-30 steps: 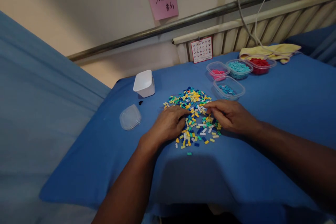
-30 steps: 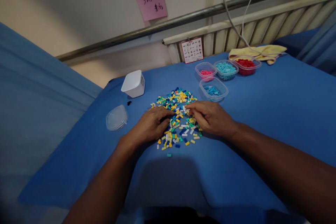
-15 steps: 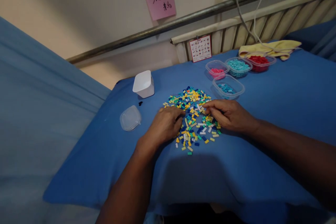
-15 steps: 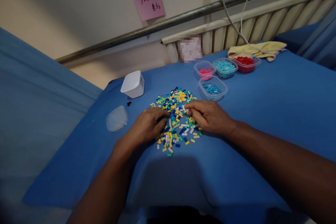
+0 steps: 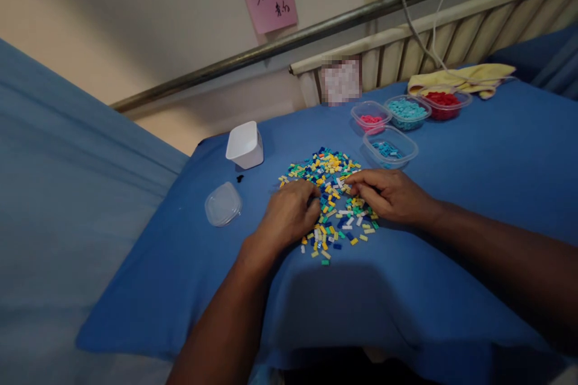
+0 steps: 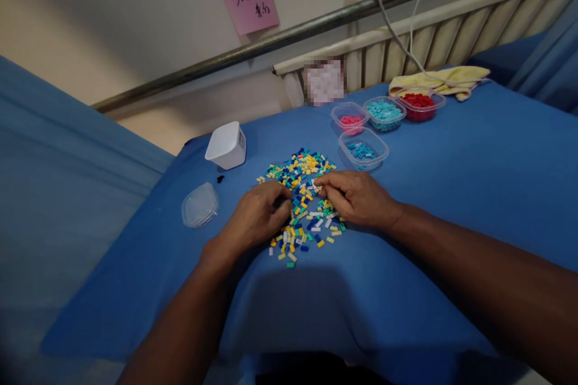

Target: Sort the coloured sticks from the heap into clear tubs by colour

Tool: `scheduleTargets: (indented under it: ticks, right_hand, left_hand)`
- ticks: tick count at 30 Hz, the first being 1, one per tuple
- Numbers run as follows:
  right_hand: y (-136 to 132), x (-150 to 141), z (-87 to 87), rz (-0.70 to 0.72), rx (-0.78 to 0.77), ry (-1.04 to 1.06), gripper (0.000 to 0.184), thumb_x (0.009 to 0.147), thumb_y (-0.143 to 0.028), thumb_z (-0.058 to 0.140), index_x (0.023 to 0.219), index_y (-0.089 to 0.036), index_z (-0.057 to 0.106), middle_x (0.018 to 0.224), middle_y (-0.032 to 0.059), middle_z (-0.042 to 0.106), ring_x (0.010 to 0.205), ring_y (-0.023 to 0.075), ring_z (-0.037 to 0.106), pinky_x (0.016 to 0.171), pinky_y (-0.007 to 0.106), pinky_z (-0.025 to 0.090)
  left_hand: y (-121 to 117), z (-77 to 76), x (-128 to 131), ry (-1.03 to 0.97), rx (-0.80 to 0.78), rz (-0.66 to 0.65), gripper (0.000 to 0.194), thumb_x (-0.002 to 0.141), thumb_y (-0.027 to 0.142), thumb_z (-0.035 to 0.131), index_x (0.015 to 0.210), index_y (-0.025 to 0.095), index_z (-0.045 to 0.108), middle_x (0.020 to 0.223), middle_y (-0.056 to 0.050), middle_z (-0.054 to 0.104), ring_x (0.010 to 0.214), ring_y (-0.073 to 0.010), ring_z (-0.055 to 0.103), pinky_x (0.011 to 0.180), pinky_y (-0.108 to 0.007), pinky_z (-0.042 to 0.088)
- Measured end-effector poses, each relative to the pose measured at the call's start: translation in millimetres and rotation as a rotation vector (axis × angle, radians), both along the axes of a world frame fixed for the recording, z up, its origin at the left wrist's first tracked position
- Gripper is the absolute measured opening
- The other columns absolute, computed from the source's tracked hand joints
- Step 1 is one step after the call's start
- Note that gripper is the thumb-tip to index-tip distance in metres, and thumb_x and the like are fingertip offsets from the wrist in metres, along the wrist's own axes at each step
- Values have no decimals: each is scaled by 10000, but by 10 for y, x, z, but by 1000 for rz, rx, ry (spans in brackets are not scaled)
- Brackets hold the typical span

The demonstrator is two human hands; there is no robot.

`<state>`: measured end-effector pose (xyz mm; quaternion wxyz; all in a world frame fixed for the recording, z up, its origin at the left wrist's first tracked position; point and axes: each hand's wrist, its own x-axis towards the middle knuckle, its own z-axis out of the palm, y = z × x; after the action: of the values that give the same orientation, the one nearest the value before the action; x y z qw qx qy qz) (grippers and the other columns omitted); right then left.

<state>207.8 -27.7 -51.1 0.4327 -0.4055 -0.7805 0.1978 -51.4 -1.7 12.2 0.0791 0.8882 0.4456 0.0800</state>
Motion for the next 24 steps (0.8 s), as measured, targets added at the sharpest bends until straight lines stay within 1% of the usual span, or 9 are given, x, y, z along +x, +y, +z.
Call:
scheduleTargets:
  ticks: [2, 4, 7, 9, 15, 19, 24]
  right_hand:
    - [-1, -2, 8, -2, 13, -2, 290, 1044, -183, 527, 1223, -193, 754, 1000, 53, 834, 882, 206, 800, 814, 351, 622]
    - [-3, -3, 11, 0, 19, 1, 286, 1043, -179, 524, 1218, -191, 751, 997, 52, 832, 867, 198, 797, 797, 341, 618]
    - [-4, -4, 10, 3, 6, 5, 286, 1044, -178, 522, 1214, -203, 751, 1008, 50, 834, 874, 195, 795, 795, 337, 617]
    - [-2, -6, 8, -2, -3, 1, 284, 1043, -189, 531, 1212, -213, 757, 1015, 49, 836, 883, 199, 795, 802, 341, 620]
    - [4, -5, 14, 7, -8, 16, 319, 1026, -189, 541, 1234, -225, 780, 1006, 51, 838, 846, 201, 789, 777, 344, 628]
    - [3, -3, 9, 5, -12, 18, 318, 1024, -187, 550, 1239, -223, 782, 1002, 53, 840, 863, 206, 793, 794, 350, 633]
    - [3, -5, 8, -5, 5, 0, 284, 1042, -214, 548, 1216, -208, 774, 1009, 59, 841, 867, 207, 801, 789, 346, 630]
  left_hand:
    - [1, -32, 52, -36, -3, -56, 157, 984, 178, 598, 1081, 188, 721, 1084, -82, 762, 995, -255, 686, 895, -401, 538]
    - [11, -55, 81, -20, -5, -104, 154, 1004, 174, 593, 1080, 186, 726, 1099, -80, 767, 1016, -255, 687, 920, -404, 540]
    - [43, -61, 62, 1, -22, -105, 153, 1020, 172, 596, 1068, 189, 740, 1087, -76, 775, 1012, -255, 696, 931, -410, 550]
    - [67, -49, 27, -1, -32, -100, 166, 1022, 166, 598, 1078, 196, 751, 1090, -74, 778, 1013, -254, 702, 944, -416, 556]
    - [85, 1, -7, 52, -42, -194, 234, 1017, 130, 572, 1098, 205, 778, 1072, -85, 775, 1035, -265, 702, 948, -426, 557]
    - [69, 25, -6, 97, -36, -190, 230, 978, 108, 564, 1059, 207, 756, 1034, -78, 762, 979, -258, 691, 916, -411, 550]
    - [52, 59, -3, 160, -18, -240, 233, 969, 124, 572, 1091, 200, 756, 1067, -91, 753, 1011, -272, 685, 911, -403, 539]
